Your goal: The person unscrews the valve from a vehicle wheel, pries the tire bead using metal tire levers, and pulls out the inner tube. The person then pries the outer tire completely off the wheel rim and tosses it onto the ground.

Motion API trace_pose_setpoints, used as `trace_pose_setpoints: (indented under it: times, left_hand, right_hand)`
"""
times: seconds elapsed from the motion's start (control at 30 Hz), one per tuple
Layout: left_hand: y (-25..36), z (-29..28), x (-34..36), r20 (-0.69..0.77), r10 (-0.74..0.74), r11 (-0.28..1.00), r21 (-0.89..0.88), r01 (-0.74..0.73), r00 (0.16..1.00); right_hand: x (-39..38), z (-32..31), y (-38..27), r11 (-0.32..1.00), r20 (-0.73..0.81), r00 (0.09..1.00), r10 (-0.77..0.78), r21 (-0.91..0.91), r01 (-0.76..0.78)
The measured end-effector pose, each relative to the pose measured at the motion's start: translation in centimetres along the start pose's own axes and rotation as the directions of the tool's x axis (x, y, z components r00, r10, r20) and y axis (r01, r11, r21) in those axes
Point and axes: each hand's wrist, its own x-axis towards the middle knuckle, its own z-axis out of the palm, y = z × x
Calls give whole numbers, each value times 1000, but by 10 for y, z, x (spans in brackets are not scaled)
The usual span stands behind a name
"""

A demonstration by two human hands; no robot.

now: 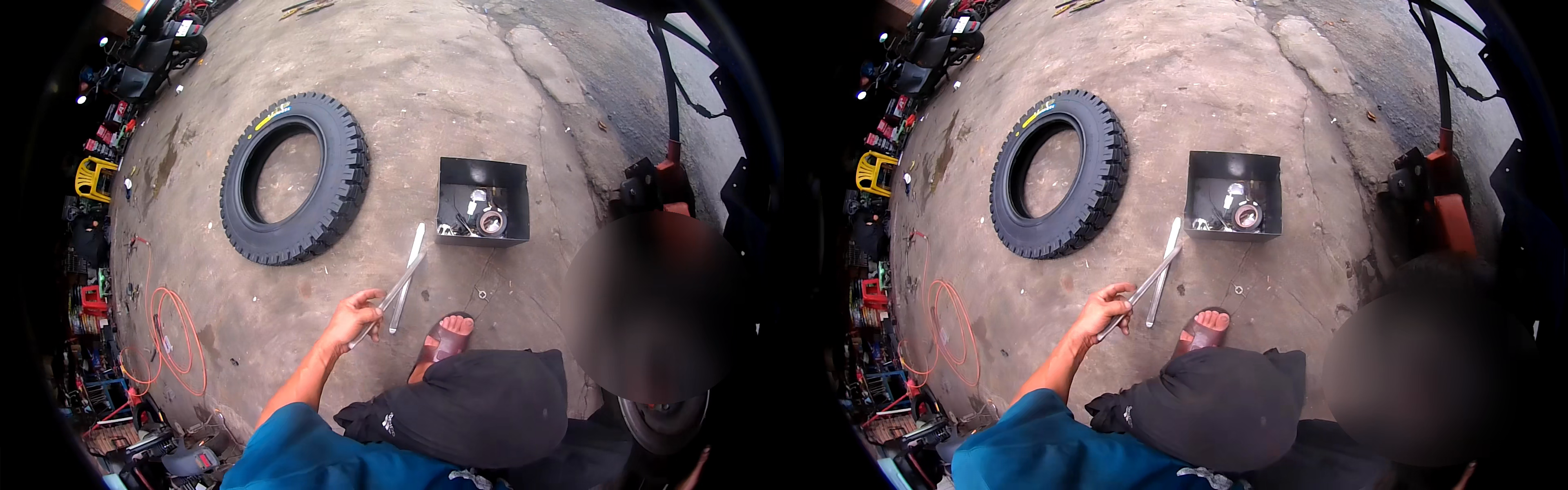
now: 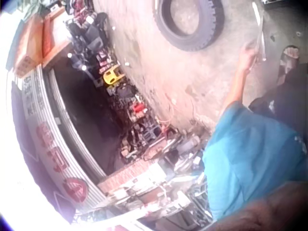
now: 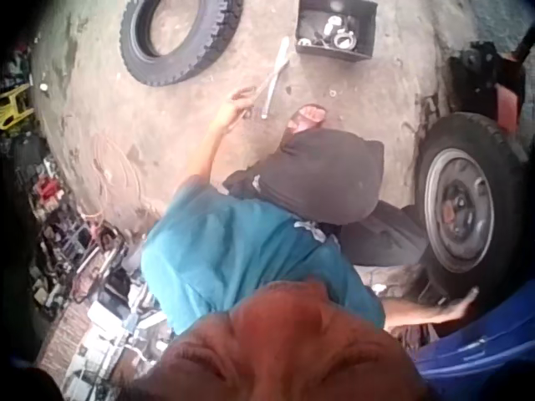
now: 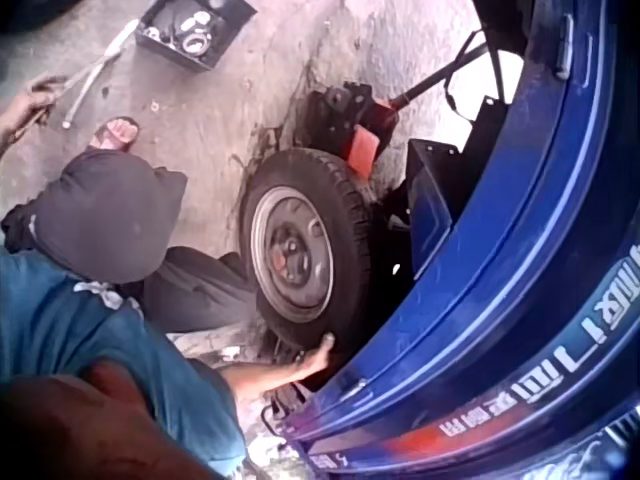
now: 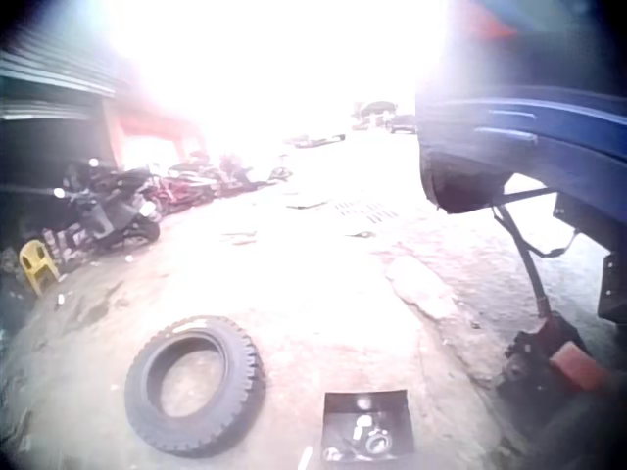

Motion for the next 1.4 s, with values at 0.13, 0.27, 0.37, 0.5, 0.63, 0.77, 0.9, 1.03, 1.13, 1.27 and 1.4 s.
trace_pose_setpoints:
  times: [0.13, 0.27, 0.37, 0.5, 0.63, 0.77, 0.9, 1.03, 1.13, 1.27, 1.4]
  left_hand:
    - [12, -3, 8, 65, 16, 933, -361, 9, 998]
    - [19, -2, 7, 117, 75, 805, -593, 9, 990]
    - [30, 2, 10, 179, 118, 712, -700, 42, 977]
    - [39, 18, 37, -7, 362, 791, -527, -311, 932]
    - [40, 12, 85, -284, 589, 791, 396, -467, 756]
    - [66, 62, 82, -71, 687, 560, 686, -464, 724]
    - [113, 139, 79, 467, 498, -95, 867, -490, 731]
    - [103, 134, 127, 697, 235, -484, 688, -540, 678]
    - [111, 136, 139, 680, 136, -474, 684, -555, 721]
    - [130, 113, 122, 629, 163, -424, 741, -521, 760]
    - [116, 72, 85, 545, 271, -284, 833, -475, 793]
  right_hand:
    - [-29, 13, -43, 992, -16, 996, 89, -85, -90]
    - [-27, 13, -44, 991, -15, 1000, -13, -137, 11]
    - [-19, 6, -29, 990, -9, 1000, -21, -137, 19]
    - [-8, -6, -8, 992, 5, 999, -40, -122, 40]
    - [4, -2, 7, 996, 46, 998, -49, -70, 52]
    - [-1, -18, 22, 997, 57, 998, -9, -79, 13]
    - [-12, -16, 20, 991, 108, 993, 57, -129, -43]
    - [-19, -9, 23, 980, 224, 967, 125, -179, -86]
    - [-12, -7, 34, 976, 289, 946, 149, -197, -94]
    - [7, -6, 54, 974, 359, 919, 165, -203, -95]
    - [11, -22, 65, 969, 372, 911, 180, -227, -98]
